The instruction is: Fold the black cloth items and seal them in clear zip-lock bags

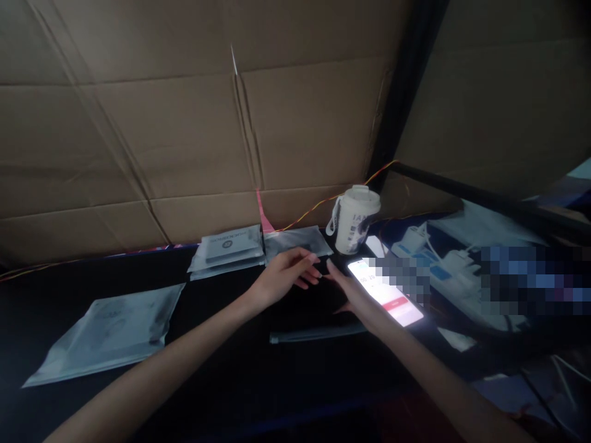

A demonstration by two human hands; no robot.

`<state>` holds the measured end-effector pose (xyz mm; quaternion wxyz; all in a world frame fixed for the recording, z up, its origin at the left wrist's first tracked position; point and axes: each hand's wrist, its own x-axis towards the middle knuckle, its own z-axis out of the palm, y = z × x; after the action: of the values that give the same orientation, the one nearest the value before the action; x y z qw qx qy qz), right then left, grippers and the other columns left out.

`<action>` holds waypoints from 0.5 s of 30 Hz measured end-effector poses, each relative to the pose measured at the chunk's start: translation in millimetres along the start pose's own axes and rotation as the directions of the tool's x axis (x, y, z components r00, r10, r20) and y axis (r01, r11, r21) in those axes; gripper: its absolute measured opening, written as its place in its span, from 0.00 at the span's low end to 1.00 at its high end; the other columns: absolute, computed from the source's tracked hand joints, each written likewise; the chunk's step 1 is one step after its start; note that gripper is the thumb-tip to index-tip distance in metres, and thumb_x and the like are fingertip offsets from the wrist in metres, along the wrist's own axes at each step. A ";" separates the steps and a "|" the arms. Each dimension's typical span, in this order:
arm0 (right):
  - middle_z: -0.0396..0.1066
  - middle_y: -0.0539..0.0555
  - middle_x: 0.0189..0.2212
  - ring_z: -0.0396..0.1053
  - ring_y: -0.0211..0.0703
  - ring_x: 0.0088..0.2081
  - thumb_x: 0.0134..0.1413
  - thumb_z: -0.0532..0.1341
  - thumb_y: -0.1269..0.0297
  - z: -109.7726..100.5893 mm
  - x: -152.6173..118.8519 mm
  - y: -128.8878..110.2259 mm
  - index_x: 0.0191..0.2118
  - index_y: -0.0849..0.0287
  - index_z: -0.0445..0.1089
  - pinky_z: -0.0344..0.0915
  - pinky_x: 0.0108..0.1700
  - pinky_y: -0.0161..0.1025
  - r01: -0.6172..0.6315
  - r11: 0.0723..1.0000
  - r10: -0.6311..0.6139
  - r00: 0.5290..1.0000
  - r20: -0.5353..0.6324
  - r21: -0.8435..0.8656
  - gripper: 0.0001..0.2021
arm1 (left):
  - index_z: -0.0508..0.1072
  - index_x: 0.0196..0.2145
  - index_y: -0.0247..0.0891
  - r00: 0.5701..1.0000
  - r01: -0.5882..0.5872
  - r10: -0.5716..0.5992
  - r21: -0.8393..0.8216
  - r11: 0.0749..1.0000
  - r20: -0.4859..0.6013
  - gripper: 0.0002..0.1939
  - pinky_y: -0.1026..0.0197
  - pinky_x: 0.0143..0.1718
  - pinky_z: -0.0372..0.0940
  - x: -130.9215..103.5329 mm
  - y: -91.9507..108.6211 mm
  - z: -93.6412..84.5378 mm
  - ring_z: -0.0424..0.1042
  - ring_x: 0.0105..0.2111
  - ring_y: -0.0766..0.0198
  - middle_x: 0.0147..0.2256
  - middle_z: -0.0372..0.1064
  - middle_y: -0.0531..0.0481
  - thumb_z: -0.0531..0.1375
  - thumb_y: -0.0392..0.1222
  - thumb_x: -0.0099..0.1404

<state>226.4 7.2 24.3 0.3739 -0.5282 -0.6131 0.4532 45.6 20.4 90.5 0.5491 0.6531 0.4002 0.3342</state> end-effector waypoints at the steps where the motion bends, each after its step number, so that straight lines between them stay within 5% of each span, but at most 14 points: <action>1: 0.76 0.59 0.38 0.76 0.49 0.38 0.60 0.44 0.40 -0.9 -0.8 1.4 0.44 0.58 0.72 0.74 0.27 0.41 -0.059 0.997 0.057 0.997 0.045 0.055 0.30 | 0.69 0.39 0.35 0.998 -0.057 0.060 0.105 0.993 -0.026 0.13 0.61 0.34 0.67 -2.7 -5.9 -1.9 0.74 0.32 0.63 0.32 0.72 0.48 0.54 0.49 0.67; 3: 0.74 0.59 0.43 0.73 0.52 0.44 0.56 0.55 0.44 -1.6 -2.7 2.3 0.47 0.58 0.71 0.75 0.28 0.42 -0.185 0.970 0.166 0.978 0.126 0.156 0.24 | 0.70 0.40 0.36 0.976 -0.169 0.208 0.371 0.913 -0.069 0.12 0.58 0.39 0.66 -5.8 -18.3 -9.1 0.73 0.37 0.61 0.36 0.73 0.47 0.54 0.47 0.68; 6: 0.73 0.58 0.46 0.72 0.52 0.47 0.50 0.64 0.59 -0.3 -4.3 -1.9 0.48 0.58 0.70 0.75 0.31 0.40 -0.123 0.991 0.120 0.991 0.055 0.059 0.19 | 0.72 0.44 0.37 0.948 -0.242 0.318 0.673 0.699 0.011 0.12 0.54 0.48 0.63 -0.8 -35.5 -23.1 0.70 0.44 0.58 0.43 0.71 0.44 0.55 0.45 0.67; 10: 0.75 0.55 0.43 0.73 0.48 0.43 0.54 0.60 0.65 3.1 -2.8 -13.0 0.48 0.58 0.70 0.75 0.30 0.38 -0.037 0.998 0.039 0.998 0.053 -0.041 0.15 | 0.73 0.43 0.39 0.961 -0.263 0.231 0.738 0.621 0.149 0.12 0.58 0.42 0.65 15.8 -50.5 -37.4 0.73 0.39 0.60 0.40 0.74 0.49 0.59 0.47 0.65; 15: 0.72 0.61 0.47 0.75 0.42 0.27 0.55 0.59 0.65 7.1 0.4 -11.6 0.48 0.61 0.69 0.74 0.22 0.38 -0.131 0.988 0.129 0.991 -0.033 -0.078 0.15 | 0.72 0.40 0.37 0.956 -0.210 0.291 0.784 0.584 0.039 0.10 0.55 0.42 0.65 19.2 -57.6 -33.7 0.71 0.40 0.57 0.38 0.71 0.46 0.62 0.43 0.62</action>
<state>216.1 6.1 33.1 0.3304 -0.5879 -0.5898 0.4442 15.9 57.1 39.6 0.1387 0.8593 0.4344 0.2315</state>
